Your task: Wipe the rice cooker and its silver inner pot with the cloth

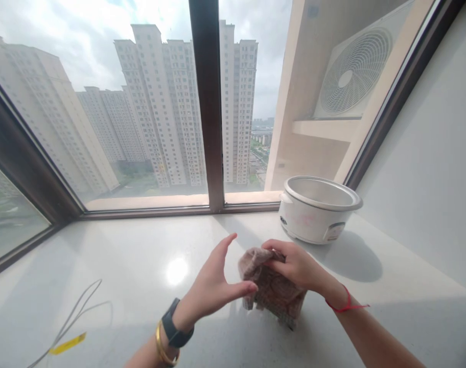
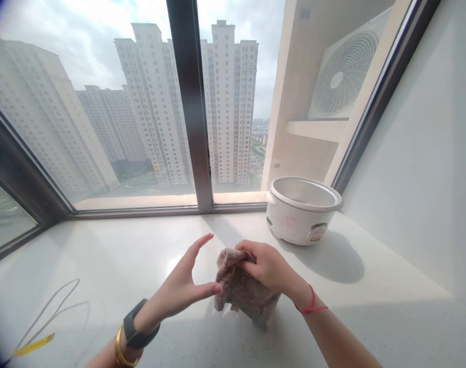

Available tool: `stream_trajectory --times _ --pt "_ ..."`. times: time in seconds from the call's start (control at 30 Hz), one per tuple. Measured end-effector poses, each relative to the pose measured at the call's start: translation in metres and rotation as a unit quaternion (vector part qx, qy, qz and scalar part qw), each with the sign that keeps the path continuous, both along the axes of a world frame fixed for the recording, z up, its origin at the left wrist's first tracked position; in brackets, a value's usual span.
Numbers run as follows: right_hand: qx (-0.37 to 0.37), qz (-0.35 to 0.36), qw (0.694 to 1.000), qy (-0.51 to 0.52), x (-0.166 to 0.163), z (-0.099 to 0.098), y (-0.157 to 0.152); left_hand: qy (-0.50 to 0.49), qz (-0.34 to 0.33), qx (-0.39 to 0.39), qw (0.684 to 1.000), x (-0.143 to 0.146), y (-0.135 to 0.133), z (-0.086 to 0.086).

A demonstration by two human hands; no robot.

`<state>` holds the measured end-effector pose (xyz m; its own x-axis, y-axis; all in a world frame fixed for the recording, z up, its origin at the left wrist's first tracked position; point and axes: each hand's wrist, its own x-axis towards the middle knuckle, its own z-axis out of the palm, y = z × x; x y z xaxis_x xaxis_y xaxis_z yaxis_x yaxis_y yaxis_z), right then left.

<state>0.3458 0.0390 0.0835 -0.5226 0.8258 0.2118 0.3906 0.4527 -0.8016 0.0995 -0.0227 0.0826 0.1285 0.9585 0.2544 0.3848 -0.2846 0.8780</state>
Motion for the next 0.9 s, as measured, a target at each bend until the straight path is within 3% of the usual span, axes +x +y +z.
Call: stream_trajectory --times 0.1,0.17,0.23,0.33,0.47,0.63,0.8,0.9 --pt "0.052 0.055 0.997 -0.017 -0.022 0.036 0.016 0.047 -0.046 0.031 0.997 0.004 0.033 0.039" --pt "0.056 0.068 0.995 -0.038 -0.024 0.047 0.035 0.079 -0.020 0.056 0.995 -0.005 0.053 0.057" --pt "0.055 0.060 0.995 -0.061 -0.022 0.050 0.056 0.070 0.022 0.087 0.993 -0.020 0.068 0.065" --pt "0.080 0.000 0.996 -0.033 -0.020 0.044 0.079 0.040 0.043 0.103 0.993 -0.044 0.083 0.064" --pt "0.105 -0.065 0.990 0.062 -0.023 0.029 0.077 0.002 0.049 0.104 0.993 -0.057 0.079 0.049" --pt "0.054 -0.095 0.981 0.160 -0.008 0.004 0.045 -0.020 0.036 0.057 0.998 -0.046 0.050 0.020" --pt "-0.092 -0.109 0.985 0.098 0.006 -0.054 0.033 0.026 0.026 -0.070 0.997 -0.026 0.052 -0.038" --pt "-0.085 -0.154 0.983 0.052 0.006 -0.090 0.030 0.078 0.036 -0.097 0.992 -0.016 0.058 -0.068"
